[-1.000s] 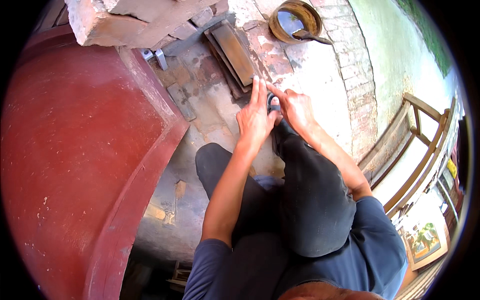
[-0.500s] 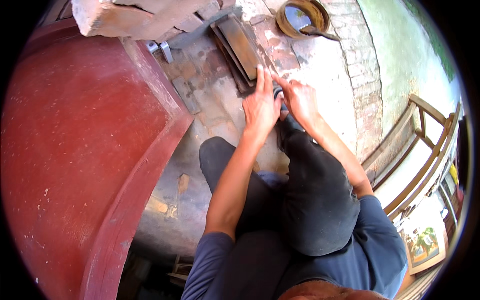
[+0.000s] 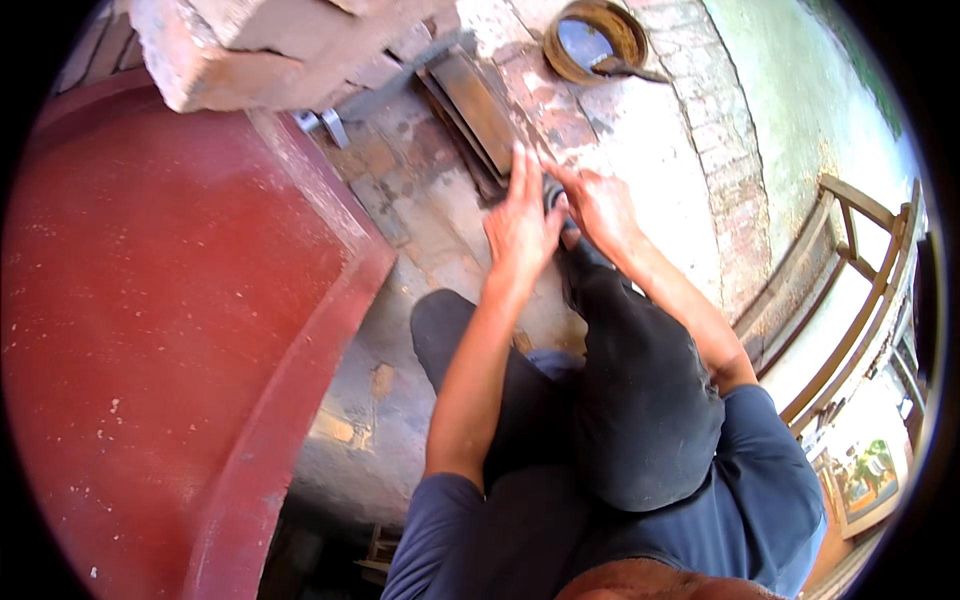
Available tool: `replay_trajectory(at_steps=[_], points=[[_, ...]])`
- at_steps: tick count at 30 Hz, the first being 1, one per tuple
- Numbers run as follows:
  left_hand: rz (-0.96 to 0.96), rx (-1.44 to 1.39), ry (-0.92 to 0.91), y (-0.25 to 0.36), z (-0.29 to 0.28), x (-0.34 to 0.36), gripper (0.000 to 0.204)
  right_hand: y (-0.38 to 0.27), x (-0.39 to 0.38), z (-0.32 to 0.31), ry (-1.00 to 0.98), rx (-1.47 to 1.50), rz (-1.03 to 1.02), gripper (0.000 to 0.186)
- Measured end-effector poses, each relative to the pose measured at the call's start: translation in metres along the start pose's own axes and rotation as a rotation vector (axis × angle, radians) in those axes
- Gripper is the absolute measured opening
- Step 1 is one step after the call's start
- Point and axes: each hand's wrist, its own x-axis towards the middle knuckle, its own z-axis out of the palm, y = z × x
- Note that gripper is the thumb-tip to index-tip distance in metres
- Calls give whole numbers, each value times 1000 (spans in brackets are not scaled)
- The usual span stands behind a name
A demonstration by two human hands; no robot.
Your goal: The person sits on the ground and sharpens a small metal tool by rubbing it against a sharpening stone. They repeatedly dip the tool into a small bowl of liquid and continue the sharpening motion. The person occasionally pauses to inspect the tool's edge before resuming the process.
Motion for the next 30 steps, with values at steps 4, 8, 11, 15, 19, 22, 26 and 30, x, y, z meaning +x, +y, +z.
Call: replay_trajectory(at_steps=[4,8,11,15,19,22,26,30], points=[[12,-1,-13,2,10,-14,110,4,-12,5,29,33,26,63],[51,-51,91,-1,-4,5,105,-2,8,-2,79,13,-16,60],[-47,7,-89,4,-6,-4,109,-6,-4,-5,-32,25,43,63],[-39,-12,-61,5,1,-4,111,-5,-8,-7,12,12,43,63],[54,-33,112,-2,-7,9,108,2,14,6,150,-4,-77,62],[-44,24,-86,2,6,-12,111,6,-14,7,-31,24,20,66],[-5,-40,48,0,4,-7,110,-6,-4,-1,14,22,1,66],[70,-25,137,-8,0,1,104,-2,5,4,-5,38,-28,64]])
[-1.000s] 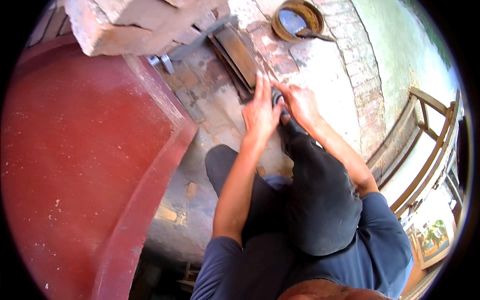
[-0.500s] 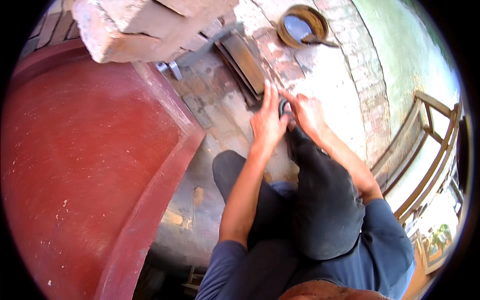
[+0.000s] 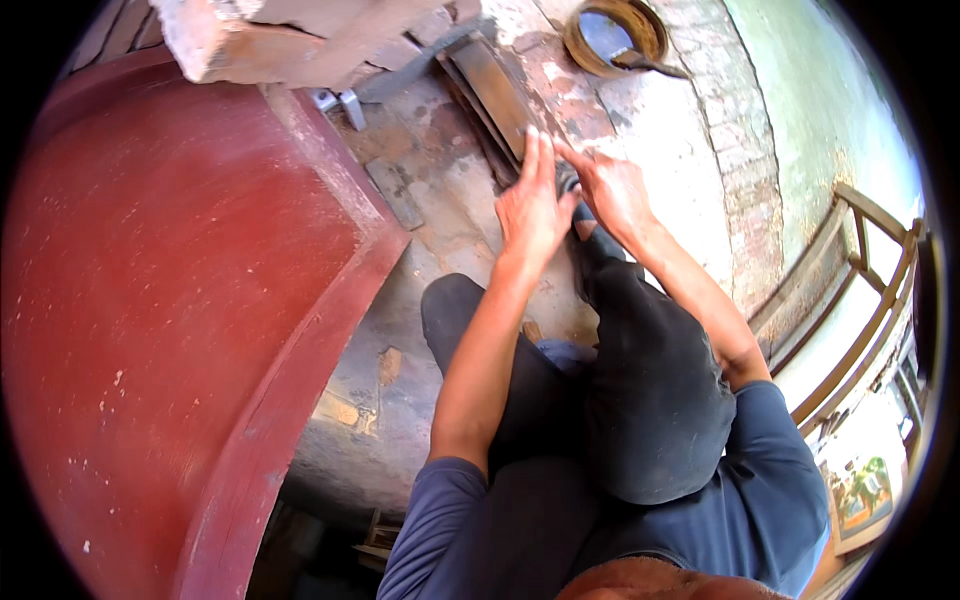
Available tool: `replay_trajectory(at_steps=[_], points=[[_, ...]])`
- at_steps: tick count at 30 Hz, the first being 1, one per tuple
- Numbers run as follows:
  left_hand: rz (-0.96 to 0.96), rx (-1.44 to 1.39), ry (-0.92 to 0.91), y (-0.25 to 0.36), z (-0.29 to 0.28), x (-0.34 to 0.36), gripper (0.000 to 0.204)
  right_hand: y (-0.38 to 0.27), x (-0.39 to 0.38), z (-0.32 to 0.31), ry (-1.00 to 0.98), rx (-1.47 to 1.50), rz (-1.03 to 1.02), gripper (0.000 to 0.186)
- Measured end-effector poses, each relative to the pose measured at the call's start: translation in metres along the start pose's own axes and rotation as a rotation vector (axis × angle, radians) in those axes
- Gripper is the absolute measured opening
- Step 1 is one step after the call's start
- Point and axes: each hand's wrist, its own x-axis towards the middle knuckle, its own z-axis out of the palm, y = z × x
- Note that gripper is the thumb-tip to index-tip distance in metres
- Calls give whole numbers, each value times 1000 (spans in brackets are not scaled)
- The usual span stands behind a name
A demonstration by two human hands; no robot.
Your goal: The person sits on the ground and sharpens a small metal tool by rubbing it against a sharpening stone. They repeatedly dip the tool into a small bowl of liquid and continue the sharpening motion. The person occasionally pauses to inspect the tool's edge before resuming the process.
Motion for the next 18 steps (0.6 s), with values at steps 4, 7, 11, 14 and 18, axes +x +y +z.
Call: replay_trajectory(at_steps=[4,7,11,14,18], points=[[-154,-14,-231,15,-4,-23,107,0,-17,0,14,-29,-33,66],[-39,-13,0,-3,3,-9,104,-9,2,-5,-9,-5,-14,61],[-105,-22,-138,1,-8,-12,106,0,-5,1,-22,35,-43,64],[-126,9,-183,8,-4,-23,108,9,-18,12,11,-47,-59,67],[-100,-9,-48,-1,-13,3,105,-5,15,2,71,-48,-99,62]])
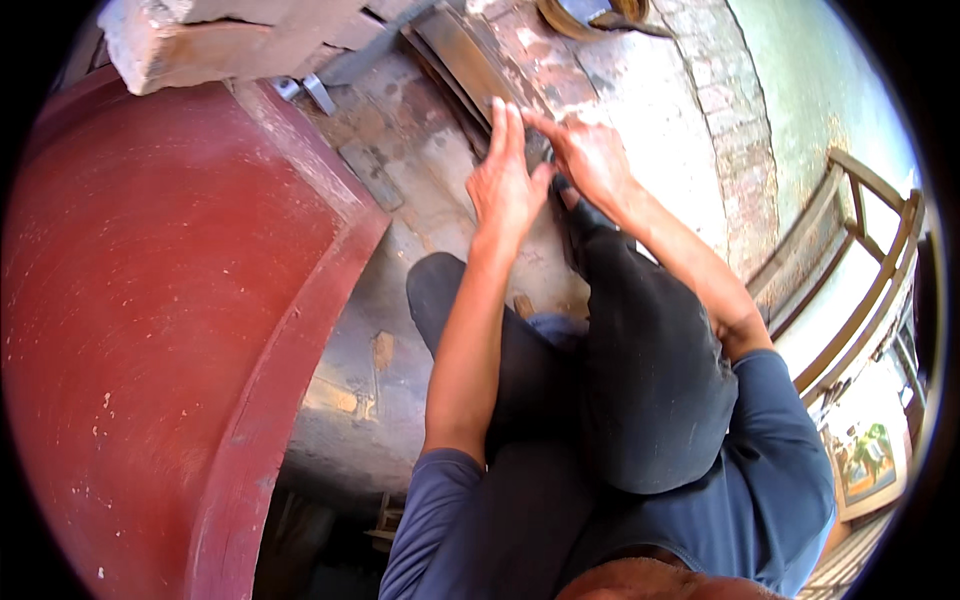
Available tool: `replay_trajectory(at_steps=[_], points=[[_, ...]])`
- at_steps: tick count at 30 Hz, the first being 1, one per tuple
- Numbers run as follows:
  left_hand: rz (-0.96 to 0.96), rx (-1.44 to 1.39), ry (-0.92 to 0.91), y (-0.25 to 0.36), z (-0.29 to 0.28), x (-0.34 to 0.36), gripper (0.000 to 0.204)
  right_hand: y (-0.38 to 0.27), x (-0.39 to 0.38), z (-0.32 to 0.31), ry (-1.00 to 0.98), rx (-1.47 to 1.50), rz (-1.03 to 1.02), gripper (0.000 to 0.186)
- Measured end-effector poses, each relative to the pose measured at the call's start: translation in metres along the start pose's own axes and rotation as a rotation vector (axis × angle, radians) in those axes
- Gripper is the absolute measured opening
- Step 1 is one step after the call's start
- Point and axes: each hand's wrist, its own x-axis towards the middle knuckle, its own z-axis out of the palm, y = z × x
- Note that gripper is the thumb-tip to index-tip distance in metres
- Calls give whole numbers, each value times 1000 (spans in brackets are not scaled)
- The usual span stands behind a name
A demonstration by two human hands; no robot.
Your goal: The person sits on the ground and sharpens a small metal tool by rubbing it against a sharpening stone. They repeatedly dip the tool into a small bowl of liquid and continue the sharpening motion. The person occasionally pauses to inspect the tool's edge before resuming the process.
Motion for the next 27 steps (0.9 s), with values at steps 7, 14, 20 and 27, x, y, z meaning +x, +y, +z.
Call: replay_trajectory(at_steps=[7,14,20,27], points=[[-19,-10,-93,3,17,-26,108,3,-34,3,-58,52,73,65],[-5,7,-36,-4,12,-17,105,8,-19,8,-70,47,30,65],[40,-13,64,-14,19,-8,104,-5,-8,1,-36,37,52,64],[43,29,-31,0,25,-28,108,14,-29,15,-38,64,57,70]])
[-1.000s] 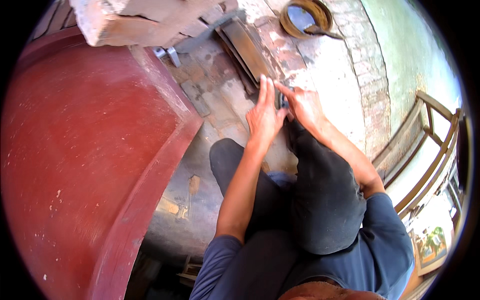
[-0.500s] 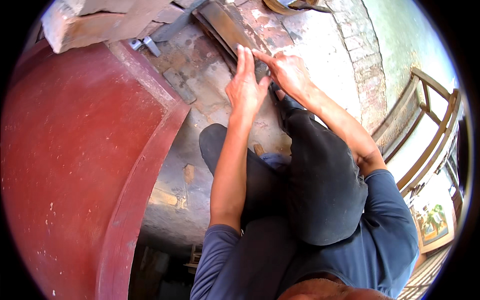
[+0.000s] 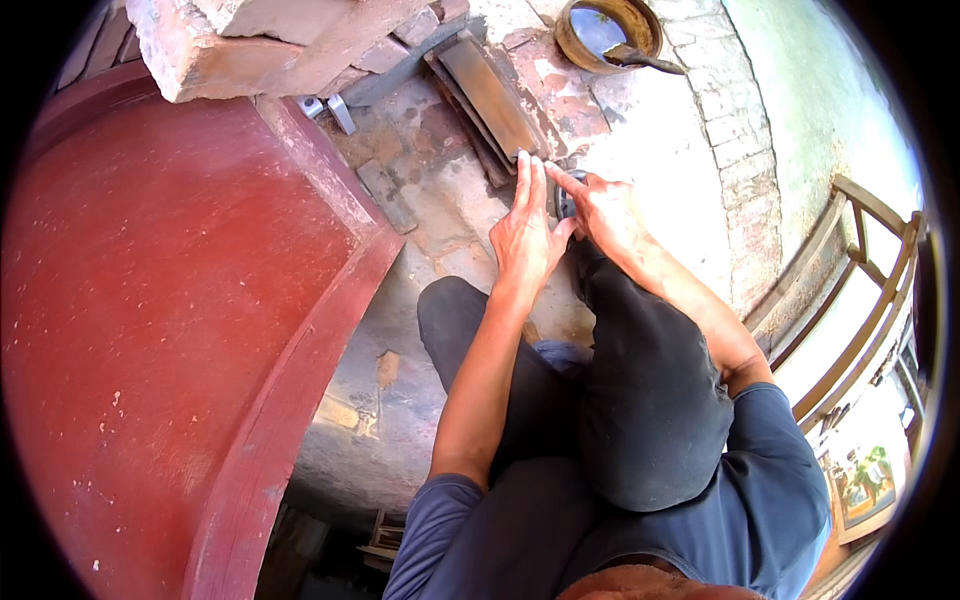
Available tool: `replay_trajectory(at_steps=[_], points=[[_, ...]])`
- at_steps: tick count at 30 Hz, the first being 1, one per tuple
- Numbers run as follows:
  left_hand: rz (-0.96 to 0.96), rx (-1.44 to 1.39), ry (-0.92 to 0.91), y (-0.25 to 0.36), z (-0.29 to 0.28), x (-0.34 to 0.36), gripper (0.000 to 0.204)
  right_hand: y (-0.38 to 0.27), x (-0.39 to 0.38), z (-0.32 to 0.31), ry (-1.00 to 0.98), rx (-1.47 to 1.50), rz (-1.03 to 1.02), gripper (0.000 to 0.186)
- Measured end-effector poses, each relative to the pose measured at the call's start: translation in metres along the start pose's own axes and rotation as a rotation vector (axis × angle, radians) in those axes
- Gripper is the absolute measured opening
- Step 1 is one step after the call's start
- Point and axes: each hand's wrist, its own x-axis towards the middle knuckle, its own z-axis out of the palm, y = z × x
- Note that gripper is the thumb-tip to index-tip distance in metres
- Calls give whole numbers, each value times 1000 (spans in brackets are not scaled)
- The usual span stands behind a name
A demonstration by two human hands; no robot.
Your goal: The person sits on the ground and sharpens a small metal tool by rubbing it against a sharpening stone. They repeatedly dip the tool into a small bowl of liquid and continue the sharpening motion. The person occasionally pauses to inspect the tool's edge before resuming the process.
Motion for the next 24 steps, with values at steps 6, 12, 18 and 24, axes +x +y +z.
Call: replay_trajectory(at_steps=[6,12,18,24], points=[[-50,-25,41,-9,-28,28,98,-20,28,-8,29,12,-22,68],[-30,-17,-52,-1,-11,10,106,-9,1,-9,-34,-52,23,67],[37,63,71,-17,-13,23,101,-22,23,-20,-75,22,21,61],[43,66,57,-13,-11,24,106,-12,17,-7,47,14,3,64]])
